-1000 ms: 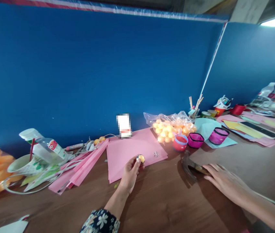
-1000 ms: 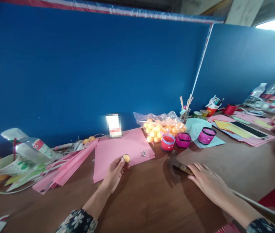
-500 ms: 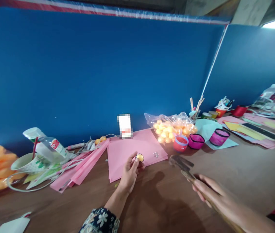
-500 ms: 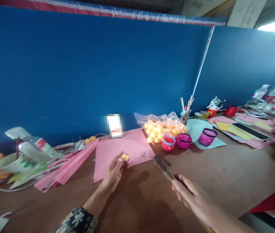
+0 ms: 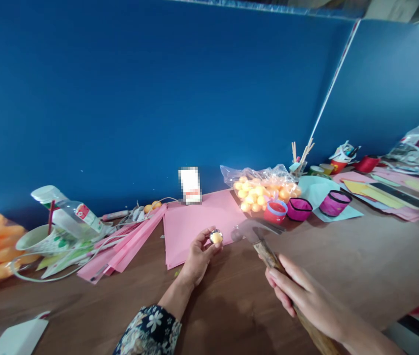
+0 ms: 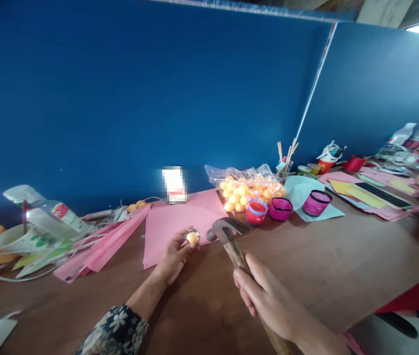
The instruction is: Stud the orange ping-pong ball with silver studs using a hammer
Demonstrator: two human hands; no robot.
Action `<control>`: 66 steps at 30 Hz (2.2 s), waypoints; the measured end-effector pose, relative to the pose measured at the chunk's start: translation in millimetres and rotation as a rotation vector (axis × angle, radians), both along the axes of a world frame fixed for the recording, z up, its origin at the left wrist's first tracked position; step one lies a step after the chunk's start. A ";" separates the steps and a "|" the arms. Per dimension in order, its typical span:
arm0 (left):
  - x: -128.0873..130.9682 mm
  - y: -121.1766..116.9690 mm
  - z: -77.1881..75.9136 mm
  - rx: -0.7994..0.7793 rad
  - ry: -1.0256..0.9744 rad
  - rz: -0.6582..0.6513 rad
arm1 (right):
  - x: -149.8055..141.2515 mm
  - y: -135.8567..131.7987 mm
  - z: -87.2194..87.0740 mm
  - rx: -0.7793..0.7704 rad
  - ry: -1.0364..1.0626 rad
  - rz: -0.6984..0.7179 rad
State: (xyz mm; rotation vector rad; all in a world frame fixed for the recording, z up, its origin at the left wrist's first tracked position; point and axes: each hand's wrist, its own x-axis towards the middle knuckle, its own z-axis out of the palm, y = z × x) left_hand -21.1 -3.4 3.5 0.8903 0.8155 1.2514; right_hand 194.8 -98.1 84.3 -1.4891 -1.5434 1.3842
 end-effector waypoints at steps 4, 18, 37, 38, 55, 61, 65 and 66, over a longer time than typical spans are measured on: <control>-0.1 -1.2 1.9 -0.001 -0.010 -0.059 | -7.4 2.1 2.6 0.035 0.046 0.000; -1.4 -6.1 8.4 -0.038 -0.018 -0.182 | -11.7 -1.6 8.8 0.059 0.009 -0.001; -1.8 -10.3 13.8 -0.044 0.054 -0.182 | -22.4 -14.4 6.7 0.084 -0.017 -0.065; -1.3 -10.6 13.6 -0.040 0.058 -0.184 | -22.4 -14.8 5.2 0.088 -0.025 -0.060; 1.1 -11.1 12.4 -0.108 0.081 -0.098 | -20.7 -22.7 -4.4 0.054 0.014 -0.098; -0.2 -10.0 12.9 -0.127 0.115 -0.062 | -21.1 -24.6 -12.6 0.106 -0.004 -0.125; 0.4 -10.1 13.5 -0.107 0.124 -0.058 | -19.7 -25.6 -15.1 0.111 -0.013 -0.111; 0.6 -10.2 13.8 -0.107 0.124 -0.055 | -18.9 -25.9 -14.8 0.110 -0.014 -0.106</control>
